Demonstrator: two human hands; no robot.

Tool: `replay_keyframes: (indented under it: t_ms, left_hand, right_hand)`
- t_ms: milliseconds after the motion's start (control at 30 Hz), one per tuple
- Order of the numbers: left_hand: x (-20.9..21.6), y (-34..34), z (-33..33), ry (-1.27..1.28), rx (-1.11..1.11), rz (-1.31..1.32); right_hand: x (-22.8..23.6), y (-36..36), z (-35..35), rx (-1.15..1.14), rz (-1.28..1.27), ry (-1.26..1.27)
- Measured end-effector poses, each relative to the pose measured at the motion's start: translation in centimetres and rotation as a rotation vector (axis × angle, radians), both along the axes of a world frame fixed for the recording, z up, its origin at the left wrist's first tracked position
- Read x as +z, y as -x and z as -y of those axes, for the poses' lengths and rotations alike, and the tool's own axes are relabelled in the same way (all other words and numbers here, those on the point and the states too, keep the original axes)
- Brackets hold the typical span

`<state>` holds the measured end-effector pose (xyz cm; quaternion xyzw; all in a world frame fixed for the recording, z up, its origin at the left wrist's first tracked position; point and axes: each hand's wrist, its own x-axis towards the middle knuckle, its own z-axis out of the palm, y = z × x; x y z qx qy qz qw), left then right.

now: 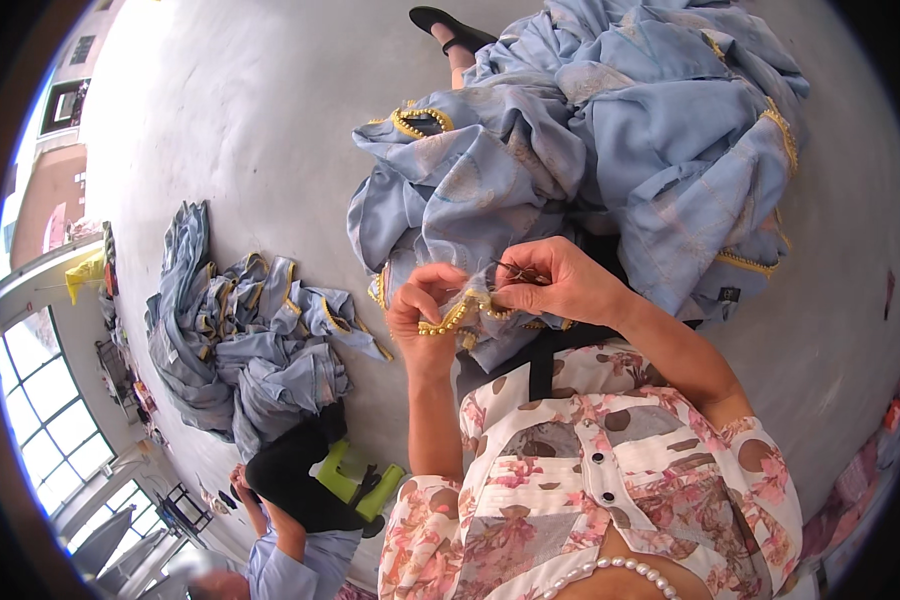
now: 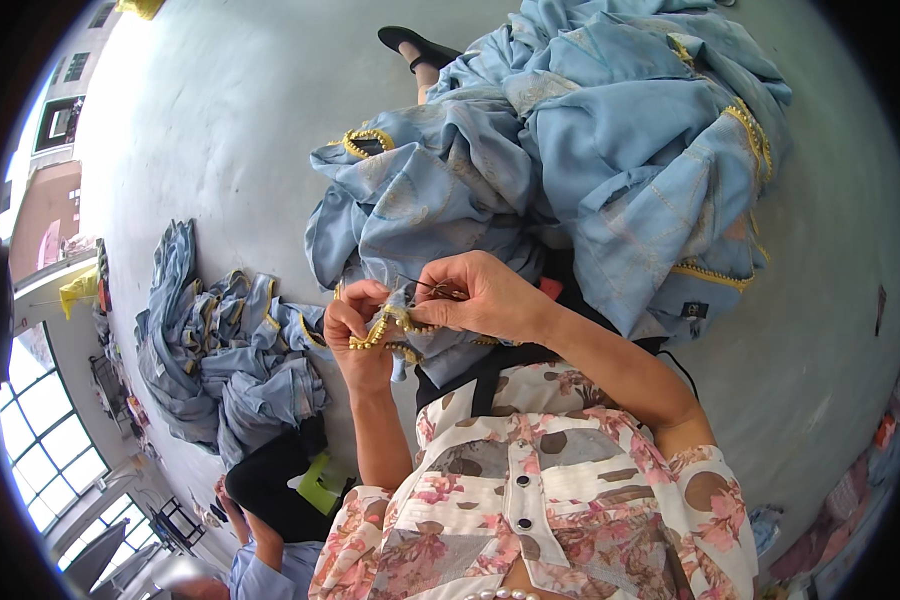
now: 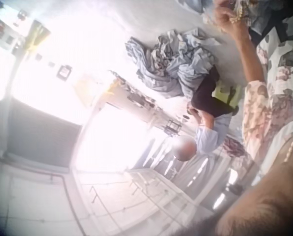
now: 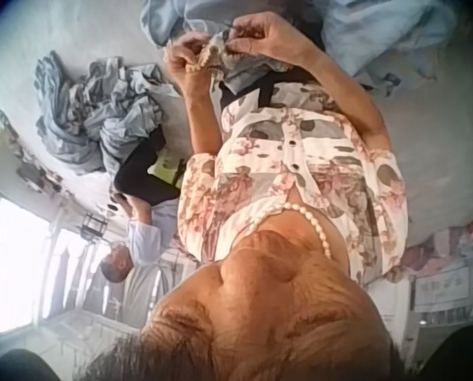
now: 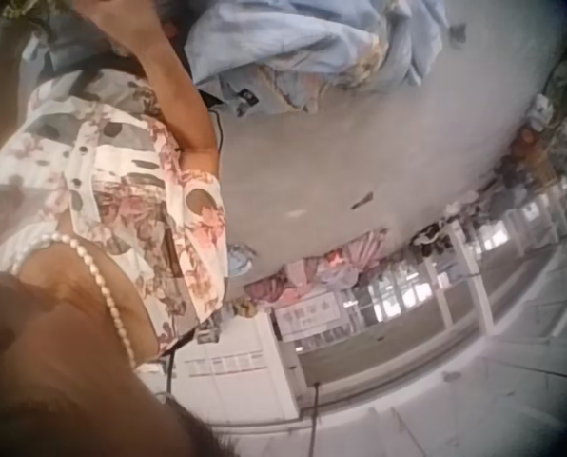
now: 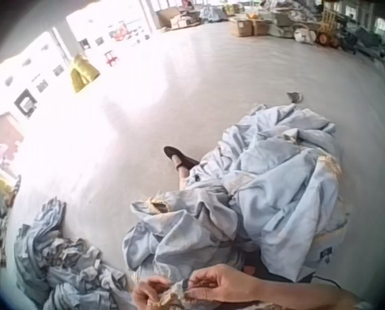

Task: The person sits on the floor and repeatedly trims loose threads and excess fabric from the edges of a light blue garment using small scissors. The person handles the fabric with both hands, snips threads, and adjusts the material throughout the clip.

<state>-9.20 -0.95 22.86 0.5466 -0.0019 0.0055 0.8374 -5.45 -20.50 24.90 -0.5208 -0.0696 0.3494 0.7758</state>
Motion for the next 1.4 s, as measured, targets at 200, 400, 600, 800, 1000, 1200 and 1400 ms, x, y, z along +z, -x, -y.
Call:
replay_keyframes:
  t_ms: [200, 400, 600, 800, 1000, 1200, 1400]
  left_hand:
    - [1.9, 0.3, 0.3, -0.277, -0.099, -0.051]
    - [-0.3, 1.0, 0.0, 0.112, -0.037, -0.158]
    - [-0.5, 1.5, 1.5, 0.365, -0.066, -0.256]
    - [-0.9, 1.2, 0.6, 0.501, -0.117, -0.376]
    - [-0.9, 1.3, 1.0, 0.471, -0.075, -0.295]
    - [-1.0, 1.2, 1.1, 0.358, -0.08, -0.195]
    - [-1.0, 1.2, 1.4, 0.359, -0.063, -0.188]
  right_hand:
    - [1.0, 0.9, -1.1, -0.065, 0.013, -0.048]
    - [1.7, -0.7, 0.2, -0.135, -0.238, -0.328]
    - [0.7, -2.3, 0.3, -0.226, -0.068, -0.003]
    - [-2.5, 1.2, 2.3, -0.184, 0.273, 0.398]
    - [0.5, 2.0, 0.8, -0.113, 0.092, 0.143]
    - [0.4, 2.1, 0.0, -0.216, 0.183, 0.185]
    - [0.7, 2.5, -0.5, -0.264, 0.293, 0.232]
